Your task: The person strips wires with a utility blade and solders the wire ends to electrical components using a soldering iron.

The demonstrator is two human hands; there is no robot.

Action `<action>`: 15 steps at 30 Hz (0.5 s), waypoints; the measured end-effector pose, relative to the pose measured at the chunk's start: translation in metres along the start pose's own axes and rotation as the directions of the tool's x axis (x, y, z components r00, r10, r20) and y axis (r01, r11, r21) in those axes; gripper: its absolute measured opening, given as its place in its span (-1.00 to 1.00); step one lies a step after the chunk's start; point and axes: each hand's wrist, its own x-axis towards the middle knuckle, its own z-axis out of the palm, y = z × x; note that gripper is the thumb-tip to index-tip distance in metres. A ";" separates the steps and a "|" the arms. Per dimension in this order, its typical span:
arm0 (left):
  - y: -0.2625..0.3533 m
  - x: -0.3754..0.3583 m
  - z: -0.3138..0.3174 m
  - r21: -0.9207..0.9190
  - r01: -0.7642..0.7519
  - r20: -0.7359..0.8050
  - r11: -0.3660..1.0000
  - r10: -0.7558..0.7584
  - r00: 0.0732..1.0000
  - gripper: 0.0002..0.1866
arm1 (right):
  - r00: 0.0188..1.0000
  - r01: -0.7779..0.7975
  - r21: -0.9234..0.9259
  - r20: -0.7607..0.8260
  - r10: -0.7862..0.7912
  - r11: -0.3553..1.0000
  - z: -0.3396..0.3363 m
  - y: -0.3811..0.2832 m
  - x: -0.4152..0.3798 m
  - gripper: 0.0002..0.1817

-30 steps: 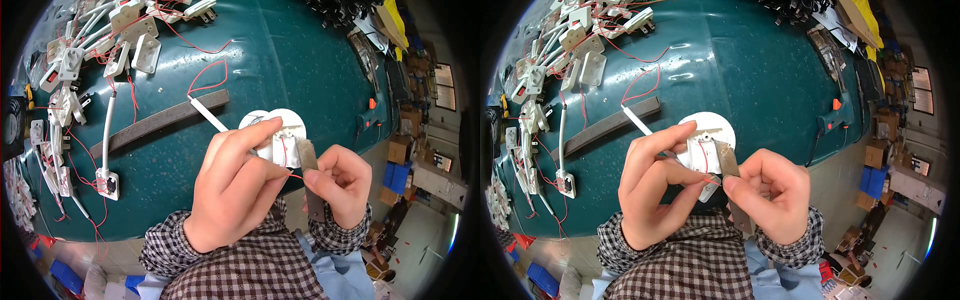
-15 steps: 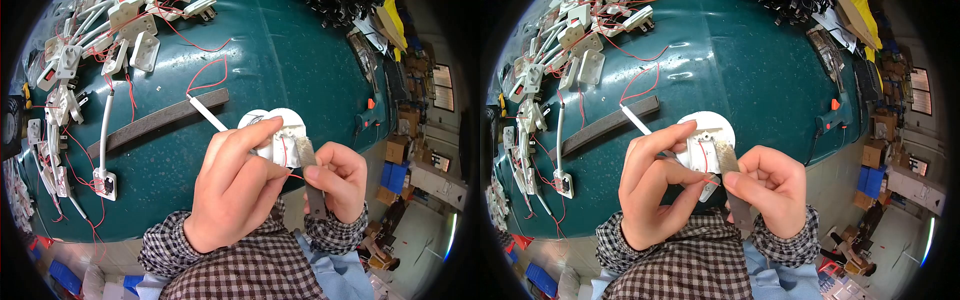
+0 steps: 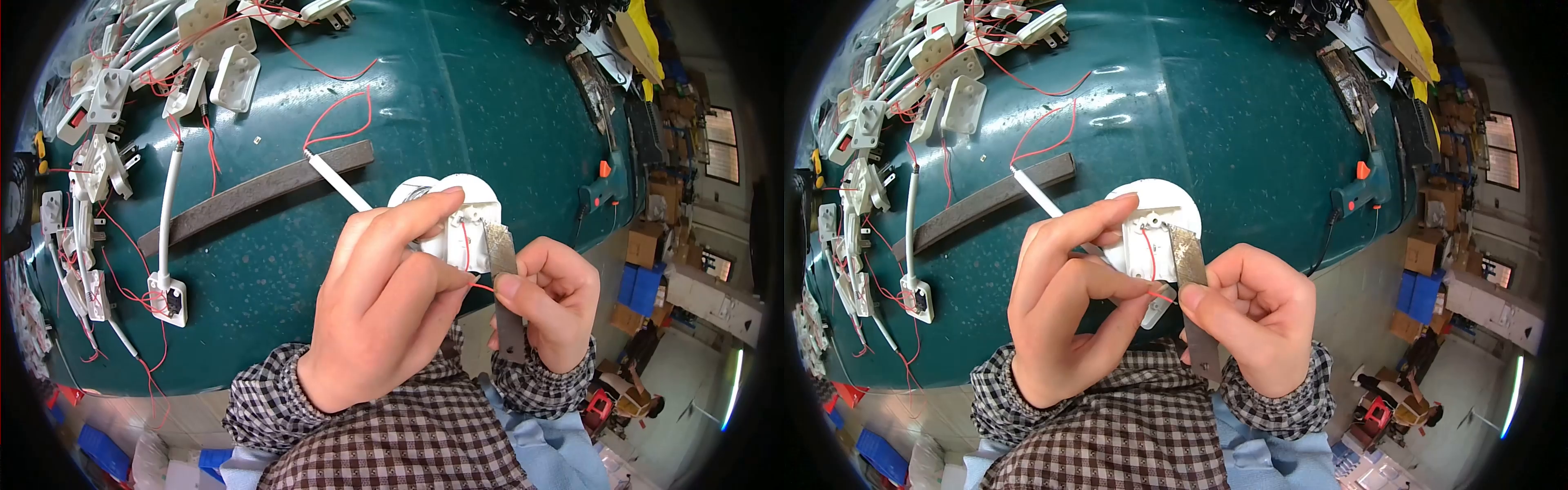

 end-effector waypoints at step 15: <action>-0.001 0.000 0.000 -0.005 -0.002 -0.002 1.000 0.002 1.000 -0.73 | 0.999 0.045 0.003 -0.010 -0.045 0.999 0.003 0.005 -0.004 -0.92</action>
